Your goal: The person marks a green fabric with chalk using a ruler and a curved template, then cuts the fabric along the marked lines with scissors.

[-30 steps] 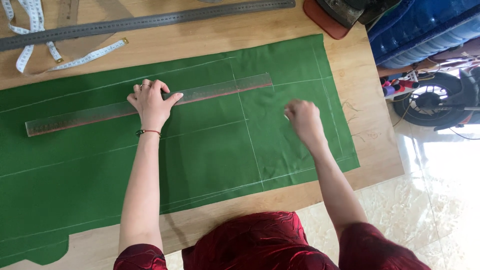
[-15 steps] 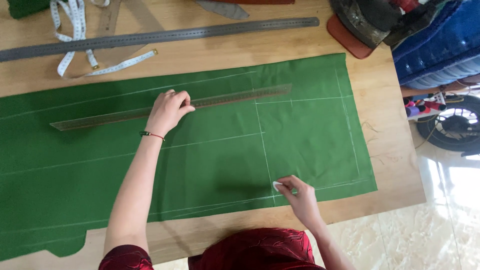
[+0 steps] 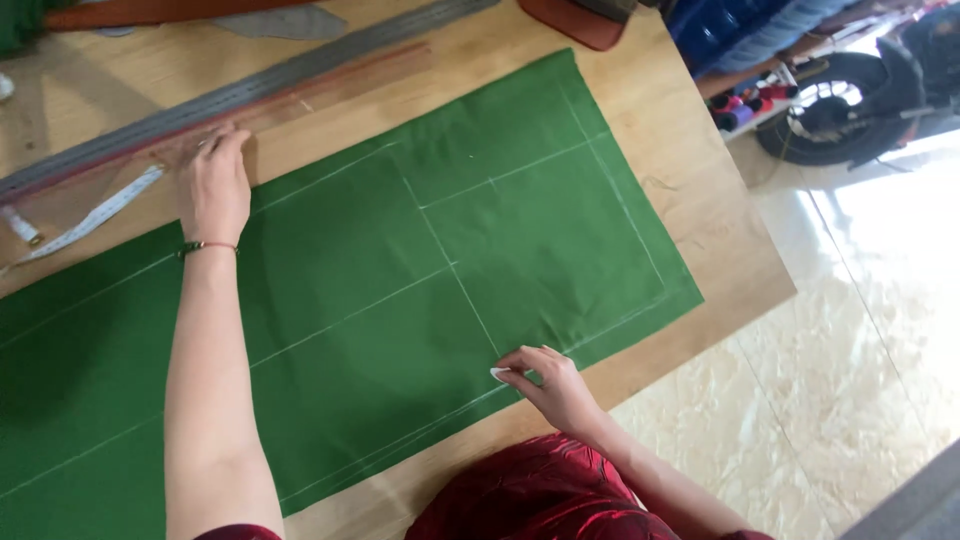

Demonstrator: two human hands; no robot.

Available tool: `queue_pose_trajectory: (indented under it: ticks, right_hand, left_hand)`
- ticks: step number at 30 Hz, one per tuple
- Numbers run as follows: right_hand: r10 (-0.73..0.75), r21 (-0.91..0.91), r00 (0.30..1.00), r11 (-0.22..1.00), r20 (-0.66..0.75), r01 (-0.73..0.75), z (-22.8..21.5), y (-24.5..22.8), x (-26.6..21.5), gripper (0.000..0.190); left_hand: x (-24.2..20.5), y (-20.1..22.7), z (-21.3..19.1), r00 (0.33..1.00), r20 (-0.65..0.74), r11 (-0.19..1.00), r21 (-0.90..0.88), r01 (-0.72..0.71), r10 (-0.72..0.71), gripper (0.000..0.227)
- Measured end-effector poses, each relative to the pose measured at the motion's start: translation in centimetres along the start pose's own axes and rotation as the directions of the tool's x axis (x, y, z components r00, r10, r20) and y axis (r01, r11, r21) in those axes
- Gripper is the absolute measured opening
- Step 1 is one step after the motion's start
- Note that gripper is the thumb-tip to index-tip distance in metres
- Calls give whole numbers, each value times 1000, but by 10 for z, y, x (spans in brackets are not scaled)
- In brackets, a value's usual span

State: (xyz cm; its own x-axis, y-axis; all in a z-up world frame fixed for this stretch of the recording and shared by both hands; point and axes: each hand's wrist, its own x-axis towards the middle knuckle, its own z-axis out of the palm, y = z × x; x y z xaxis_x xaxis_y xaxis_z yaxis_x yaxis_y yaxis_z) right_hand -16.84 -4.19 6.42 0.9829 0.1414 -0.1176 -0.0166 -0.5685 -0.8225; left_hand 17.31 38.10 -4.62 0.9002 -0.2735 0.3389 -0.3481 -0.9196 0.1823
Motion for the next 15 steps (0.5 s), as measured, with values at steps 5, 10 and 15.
queue_pose_trajectory:
  ticks: [5,10,15]
  right_hand:
    - [-62,45,998,997,-13,63,5,0,-5,9]
    - [-135,53,991,990,14,134,14,-1,-21,14]
    - [-272,98,960,959,57,266,23,-9,-40,13]
  left_hand:
    - [-33,124,-85,991,35,967,-219,131,-127,39]
    - [-95,247,-162,972,3,761,-621,187,-236,30]
    - [-187,314,-279,909,-408,649,-715,-259,-87,33]
